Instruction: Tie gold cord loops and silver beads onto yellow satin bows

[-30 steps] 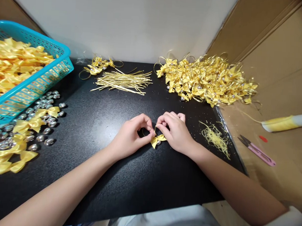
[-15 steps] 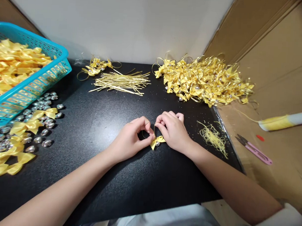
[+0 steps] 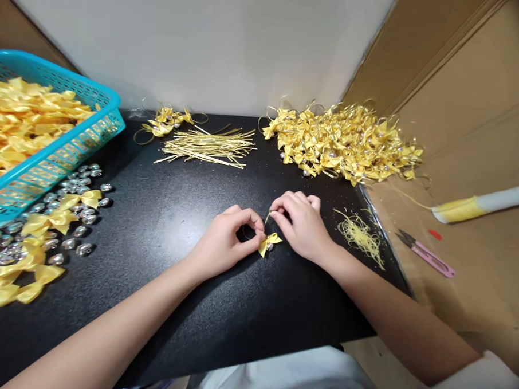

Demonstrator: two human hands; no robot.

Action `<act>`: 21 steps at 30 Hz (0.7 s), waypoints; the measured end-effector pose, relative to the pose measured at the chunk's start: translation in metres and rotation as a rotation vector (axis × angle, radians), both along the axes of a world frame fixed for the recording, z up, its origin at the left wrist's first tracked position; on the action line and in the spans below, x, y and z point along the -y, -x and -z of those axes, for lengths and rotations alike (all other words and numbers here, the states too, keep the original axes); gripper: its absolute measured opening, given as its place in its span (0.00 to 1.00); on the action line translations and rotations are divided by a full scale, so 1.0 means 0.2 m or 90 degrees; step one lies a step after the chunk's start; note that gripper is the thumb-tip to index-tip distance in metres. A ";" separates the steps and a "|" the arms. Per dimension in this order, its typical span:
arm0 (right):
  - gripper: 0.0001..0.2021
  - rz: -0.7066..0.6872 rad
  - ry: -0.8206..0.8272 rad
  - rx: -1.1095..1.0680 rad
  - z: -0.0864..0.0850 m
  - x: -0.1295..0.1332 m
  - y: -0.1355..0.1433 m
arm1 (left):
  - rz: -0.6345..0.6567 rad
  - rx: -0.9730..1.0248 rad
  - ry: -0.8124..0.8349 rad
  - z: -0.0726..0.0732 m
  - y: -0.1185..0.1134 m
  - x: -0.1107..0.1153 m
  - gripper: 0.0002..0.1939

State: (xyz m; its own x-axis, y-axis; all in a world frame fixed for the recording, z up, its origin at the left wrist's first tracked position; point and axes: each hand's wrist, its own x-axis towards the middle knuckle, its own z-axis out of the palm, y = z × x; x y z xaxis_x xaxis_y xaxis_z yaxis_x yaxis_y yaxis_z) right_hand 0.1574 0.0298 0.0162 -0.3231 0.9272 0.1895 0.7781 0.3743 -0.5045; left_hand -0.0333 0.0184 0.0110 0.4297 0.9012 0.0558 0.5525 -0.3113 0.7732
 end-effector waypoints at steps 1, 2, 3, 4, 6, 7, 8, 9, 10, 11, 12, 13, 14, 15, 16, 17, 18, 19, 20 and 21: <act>0.05 0.022 -0.029 -0.006 -0.02 0.02 -0.05 | 0.000 0.000 -0.001 0.00 0.00 0.00 0.03; 0.07 0.052 -0.063 -0.005 -0.03 0.05 -0.12 | 0.002 0.002 0.000 0.00 0.00 0.00 0.04; 0.08 0.095 -0.101 0.004 -0.05 0.09 -0.21 | 0.004 0.007 0.001 0.00 0.00 0.00 0.04; 0.09 0.141 -0.148 0.023 -0.05 0.14 -0.32 | 0.006 0.013 0.004 0.00 0.00 0.00 0.04; 0.10 0.235 -0.214 0.118 -0.05 0.25 -0.57 | 0.014 0.025 0.006 0.00 0.00 0.00 0.05; 0.10 0.287 -0.250 0.171 -0.04 0.31 -0.69 | 0.019 0.032 0.003 0.00 0.00 0.00 0.05; 0.13 0.330 -0.219 0.244 -0.02 0.36 -0.81 | 0.022 0.038 -0.002 0.01 0.00 0.00 0.05; 0.16 0.389 -0.172 0.297 0.00 0.40 -0.91 | 0.025 0.044 -0.008 0.01 0.00 0.00 0.05; 0.19 0.437 -0.154 0.324 0.02 0.44 -0.99 | 0.026 0.048 -0.014 0.01 0.00 0.00 0.06; 0.23 0.454 -0.104 0.342 0.03 0.47 -1.05 | 0.026 0.051 -0.018 0.01 0.00 0.00 0.06; 0.24 0.464 -0.071 0.340 0.04 0.49 -1.09 | 0.025 0.055 -0.022 0.01 0.00 0.00 0.06; 0.24 0.461 -0.043 0.329 0.05 0.50 -1.10 | 0.025 0.058 -0.024 0.01 0.00 0.00 0.07; 0.23 0.454 -0.023 0.312 0.05 0.51 -1.10 | 0.025 0.060 -0.024 0.00 0.00 0.00 0.07; 0.22 0.451 -0.018 0.292 0.04 0.51 -1.08 | 0.026 0.060 -0.024 0.00 0.00 0.00 0.07; 0.21 0.447 -0.017 0.276 0.04 0.50 -1.06 | 0.028 0.059 -0.022 0.00 0.00 0.00 0.07; 0.21 0.450 -0.027 0.265 0.03 0.49 -1.04 | 0.030 0.058 -0.022 0.00 0.00 0.00 0.08; 0.21 0.451 -0.032 0.267 0.03 0.48 -1.03 | 0.031 0.054 -0.020 -0.01 0.00 0.00 0.08; 0.21 0.442 -0.027 0.278 0.03 0.47 -1.03 | 0.031 0.051 -0.020 -0.01 0.01 0.00 0.08; 0.21 0.431 -0.021 0.295 0.03 0.46 -1.04 | 0.030 0.049 -0.022 -0.01 0.01 0.00 0.09; 0.21 0.423 -0.024 0.308 0.03 0.45 -1.05 | 0.028 0.047 -0.026 -0.01 0.01 0.00 0.09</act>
